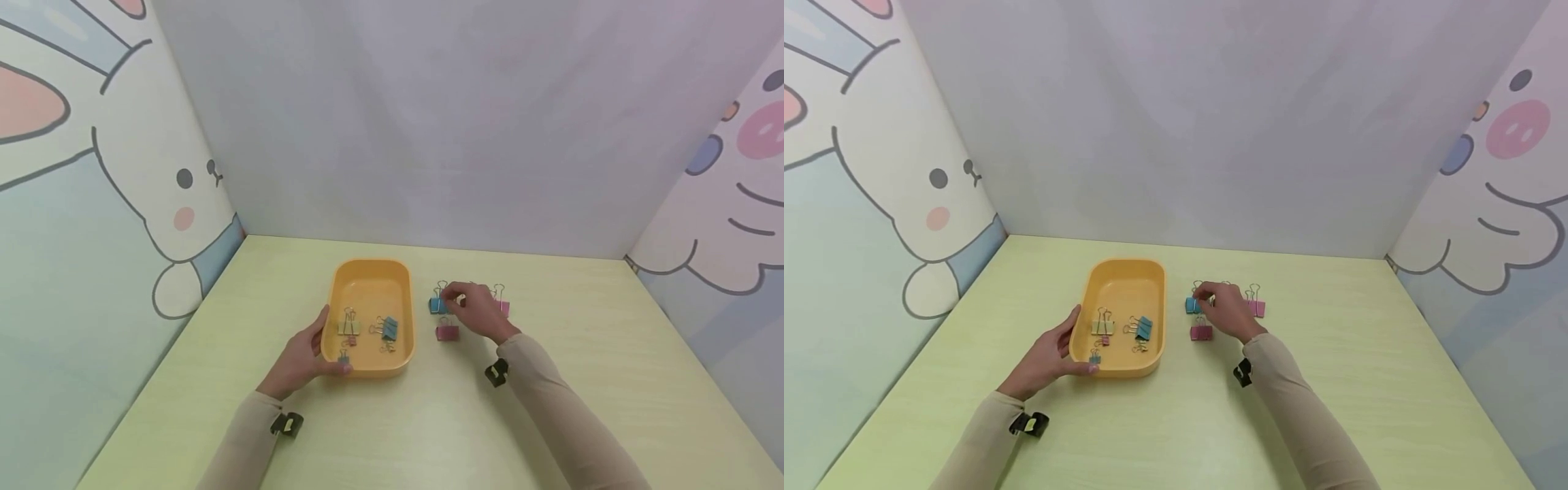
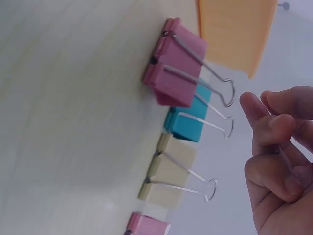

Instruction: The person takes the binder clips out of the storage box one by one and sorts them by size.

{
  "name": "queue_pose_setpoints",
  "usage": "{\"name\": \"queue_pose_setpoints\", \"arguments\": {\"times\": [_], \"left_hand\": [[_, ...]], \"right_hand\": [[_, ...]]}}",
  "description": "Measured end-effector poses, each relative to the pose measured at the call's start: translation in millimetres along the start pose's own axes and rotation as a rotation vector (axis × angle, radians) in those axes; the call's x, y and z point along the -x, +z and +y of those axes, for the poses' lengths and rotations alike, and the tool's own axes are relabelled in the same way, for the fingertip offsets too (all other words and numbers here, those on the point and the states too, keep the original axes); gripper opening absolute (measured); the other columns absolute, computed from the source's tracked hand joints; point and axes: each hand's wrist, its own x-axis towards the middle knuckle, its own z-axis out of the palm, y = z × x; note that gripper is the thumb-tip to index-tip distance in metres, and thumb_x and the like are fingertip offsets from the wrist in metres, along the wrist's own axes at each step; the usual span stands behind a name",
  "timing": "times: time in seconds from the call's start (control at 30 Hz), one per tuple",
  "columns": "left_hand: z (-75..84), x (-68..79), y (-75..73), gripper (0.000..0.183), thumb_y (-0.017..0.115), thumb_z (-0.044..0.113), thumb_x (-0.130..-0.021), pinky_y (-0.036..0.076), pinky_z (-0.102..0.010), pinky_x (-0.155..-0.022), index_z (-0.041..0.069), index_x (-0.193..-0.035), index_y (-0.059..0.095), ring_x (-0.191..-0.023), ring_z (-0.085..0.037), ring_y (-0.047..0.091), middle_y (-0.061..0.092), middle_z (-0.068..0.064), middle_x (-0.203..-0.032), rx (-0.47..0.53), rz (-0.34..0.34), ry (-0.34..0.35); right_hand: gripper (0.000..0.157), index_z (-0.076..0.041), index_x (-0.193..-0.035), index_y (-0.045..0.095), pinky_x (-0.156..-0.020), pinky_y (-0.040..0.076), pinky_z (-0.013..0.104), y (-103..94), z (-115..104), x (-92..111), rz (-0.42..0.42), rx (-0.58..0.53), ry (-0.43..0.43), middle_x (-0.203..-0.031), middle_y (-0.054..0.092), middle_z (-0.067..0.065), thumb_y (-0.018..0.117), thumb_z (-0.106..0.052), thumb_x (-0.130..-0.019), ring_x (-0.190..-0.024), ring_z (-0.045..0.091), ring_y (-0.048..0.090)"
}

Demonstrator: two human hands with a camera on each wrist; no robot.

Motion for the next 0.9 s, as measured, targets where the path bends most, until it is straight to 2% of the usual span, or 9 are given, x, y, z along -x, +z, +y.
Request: {"name": "queue_pose_setpoints", "arguments": {"times": [0.2, 0.37, 0.47, 0.7, 0.9], "left_hand": [[0.1, -1.7, 1.3, 0.127, 0.092, 0.028, -0.071, 0.034, -0.042, -0.122, 0.013, -0.163, 0.006, -0.152, -0.026, 0.033, 0.022, -0.007, -0.169, 0.01, 0.001, -0.007], [-1.3, -2.8, 2.1, 0.127, 0.092, 0.028, -0.071, 0.035, -0.043, -0.122, 0.013, -0.163, 0.006, -0.152, -0.026, 0.034, 0.022, -0.007, -0.169, 0.016, 0.0, -0.001], [-1.1, -3.0, 2.2, 0.127, 0.092, 0.029, -0.071, 0.035, -0.043, -0.122, 0.013, -0.163, 0.006, -0.152, -0.027, 0.034, 0.022, -0.007, -0.169, 0.01, 0.001, 0.001], [-1.1, -4.1, 2.2, 0.127, 0.092, 0.03, -0.071, 0.035, -0.043, -0.122, 0.013, -0.163, 0.006, -0.152, -0.025, 0.034, 0.022, -0.007, -0.169, -0.001, 0.002, 0.006], [-1.2, -4.1, 2.3, 0.127, 0.092, 0.031, -0.072, 0.036, -0.043, -0.122, 0.013, -0.163, 0.006, -0.151, -0.025, 0.037, 0.023, -0.007, -0.169, 0.004, -0.005, 0.001]], "right_hand": [[0.017, -0.006, -0.106, 0.075, -0.083, 0.063, 0.038, 0.8, -14.4, -7.8, -0.012, -0.004, -0.038, -0.103, 0.077, 0.011, 0.062, -0.005, -0.094, -0.093, 0.022, 0.071], [0.016, -0.009, -0.102, 0.075, -0.07, 0.056, 0.025, 1.8, -29.4, -14.7, -0.022, 0.014, -0.071, -0.094, 0.077, 0.006, 0.063, -0.004, -0.093, -0.078, 0.014, 0.064], [0.015, -0.008, -0.102, 0.075, -0.065, 0.053, 0.022, 4.1, -37.9, -18.9, -0.027, 0.022, -0.095, -0.092, 0.076, 0.005, 0.063, -0.004, -0.094, -0.073, 0.012, 0.062], [0.014, -0.009, -0.103, 0.075, -0.073, 0.056, 0.025, 11.8, -60.7, -30.1, -0.063, 0.042, -0.141, -0.095, 0.076, 0.004, 0.063, -0.006, -0.095, -0.084, 0.013, 0.065], [0.014, -0.009, -0.102, 0.074, -0.072, 0.056, 0.024, 17.3, -80.3, -40.7, -0.131, 0.037, -0.194, -0.091, 0.075, 0.003, 0.061, -0.007, -0.096, -0.082, 0.012, 0.066]]}}
